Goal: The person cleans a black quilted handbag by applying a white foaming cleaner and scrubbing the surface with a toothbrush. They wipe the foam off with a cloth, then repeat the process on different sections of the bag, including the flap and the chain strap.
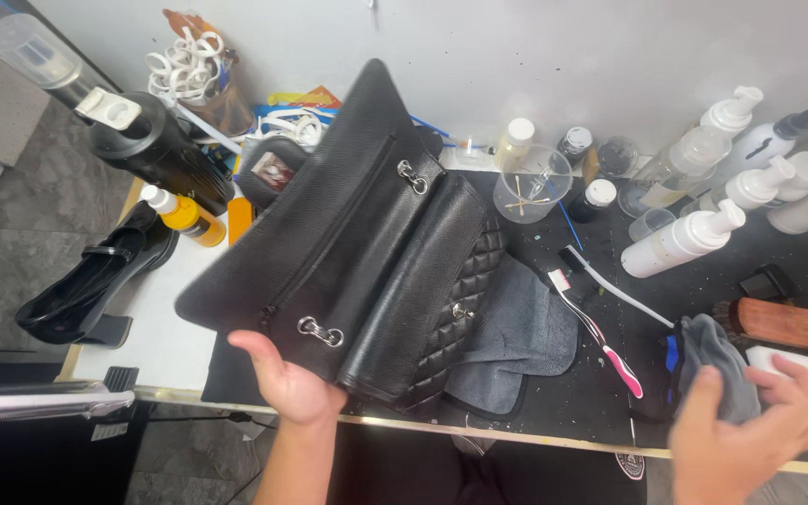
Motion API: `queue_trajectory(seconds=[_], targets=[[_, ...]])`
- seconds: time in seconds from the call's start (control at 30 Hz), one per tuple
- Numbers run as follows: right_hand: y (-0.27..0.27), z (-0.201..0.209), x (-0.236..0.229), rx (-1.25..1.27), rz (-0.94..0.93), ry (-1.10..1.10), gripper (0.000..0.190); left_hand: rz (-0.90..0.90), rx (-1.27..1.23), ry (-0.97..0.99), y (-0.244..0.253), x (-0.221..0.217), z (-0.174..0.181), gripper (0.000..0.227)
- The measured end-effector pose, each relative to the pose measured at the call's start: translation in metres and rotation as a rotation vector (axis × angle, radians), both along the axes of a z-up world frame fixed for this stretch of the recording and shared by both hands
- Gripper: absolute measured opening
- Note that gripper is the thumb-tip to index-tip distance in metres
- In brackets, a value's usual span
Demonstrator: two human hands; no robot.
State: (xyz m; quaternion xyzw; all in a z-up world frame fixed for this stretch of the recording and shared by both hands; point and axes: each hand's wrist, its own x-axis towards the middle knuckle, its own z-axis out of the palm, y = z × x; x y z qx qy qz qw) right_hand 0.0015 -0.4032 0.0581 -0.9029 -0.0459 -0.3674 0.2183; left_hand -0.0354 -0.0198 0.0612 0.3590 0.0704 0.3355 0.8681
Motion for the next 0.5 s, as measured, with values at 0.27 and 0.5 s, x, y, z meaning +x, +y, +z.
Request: queue_trajectory(seconds=[0.27,0.5], targets=[[0.128,0.051,0.01,0.03,0.936,0.174,0.056,-0.167,0.144,-0.107,-0.058,-0.031,-0.016,0.09],[0.147,0.051,0.051,-0.006,1.055,0.112,0.04,-0.169,0.113,-0.086,-0.073,-0.037,-0.025,0.088]])
